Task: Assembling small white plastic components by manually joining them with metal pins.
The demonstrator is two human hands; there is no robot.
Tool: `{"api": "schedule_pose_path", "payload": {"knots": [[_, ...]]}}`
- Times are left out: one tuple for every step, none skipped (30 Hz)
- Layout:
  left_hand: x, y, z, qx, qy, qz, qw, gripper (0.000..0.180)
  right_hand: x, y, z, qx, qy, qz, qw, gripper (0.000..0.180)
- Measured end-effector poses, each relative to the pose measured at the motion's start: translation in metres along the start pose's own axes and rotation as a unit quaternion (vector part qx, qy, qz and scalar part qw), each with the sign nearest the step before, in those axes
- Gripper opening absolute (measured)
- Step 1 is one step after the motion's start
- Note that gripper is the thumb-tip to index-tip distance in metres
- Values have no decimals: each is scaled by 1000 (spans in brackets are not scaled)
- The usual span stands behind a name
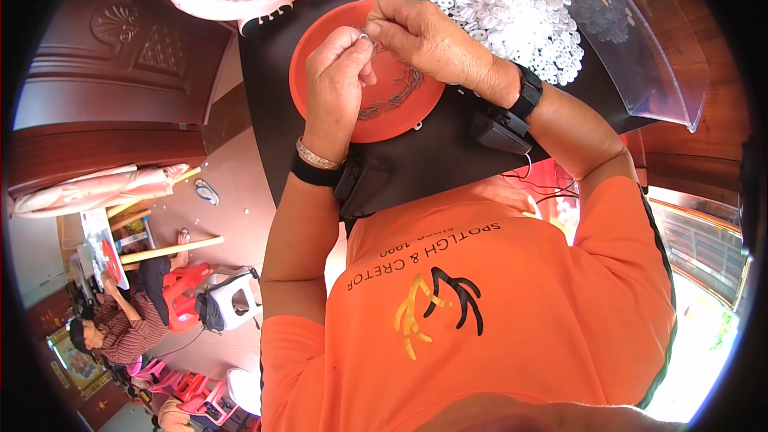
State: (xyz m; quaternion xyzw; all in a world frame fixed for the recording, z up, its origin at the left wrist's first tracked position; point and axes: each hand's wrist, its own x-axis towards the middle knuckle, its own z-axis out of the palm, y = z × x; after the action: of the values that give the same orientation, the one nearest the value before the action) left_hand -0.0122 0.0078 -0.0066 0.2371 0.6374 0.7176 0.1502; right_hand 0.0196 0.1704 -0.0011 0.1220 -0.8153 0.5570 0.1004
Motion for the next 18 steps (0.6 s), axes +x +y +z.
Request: {"api": "schedule_pose_path", "payload": {"knots": [[2,-2,-1,0,-6,-6,1000,16,1,0,-1,-13,-12,12,1000,20],[3,-2,-2,2,-14,-11,1000,16,1,-2,-3,-26,-22,24,999,20],[3,-1,-3,2,-16,-11,1000,16,3,-4,-6,-26,-21,24,999,20],[3,1,-5,4,-13,-14,1000,17,5,-6,-10,-38,-20,23,999,21],[3,2,-6,6,-10,-17,1000,17,7,-6,-13,-50,-21,22,998,22],[4,4,-8,-4,13,-38,999,17,9,-5,-16,-62,-21,22,998,24],[4,7,-11,3,21,-43,999,18,11,0,-19,-33,23,6,999,26],[3,10,-12,9,29,-47,998,19,14,1,-27,-103,41,-8,994,26],[3,10,-15,-21,30,-41,998,17,14,0,-35,-173,59,-23,983,26],[3,9,-16,-22,30,-40,999,17,12,-1,-39,-156,61,0,986,23],[4,9,-17,-34,38,-42,998,16,11,2,-40,-158,62,-1,986,23],[4,9,-17,-45,46,-44,997,16,11,10,-39,-236,43,-74,968,21],[5,8,-17,-45,46,-42,997,16,11,14,-39,-311,24,-146,939,18],[4,7,-17,-39,41,-42,998,16,7,8,-34,-330,-8,-133,934,15],[3,7,-17,-33,36,-42,998,16,8,10,-30,-330,-9,-134,934,15],[3,8,-17,-33,36,-41,998,16,9,16,-26,-393,-39,-167,904,14],[3,9,-16,-27,35,-45,998,15,9,18,-22,-453,-70,-197,867,13],[3,9,-16,-22,34,-49,998,15,8,19,-19,-491,-70,-194,846,14]]}}
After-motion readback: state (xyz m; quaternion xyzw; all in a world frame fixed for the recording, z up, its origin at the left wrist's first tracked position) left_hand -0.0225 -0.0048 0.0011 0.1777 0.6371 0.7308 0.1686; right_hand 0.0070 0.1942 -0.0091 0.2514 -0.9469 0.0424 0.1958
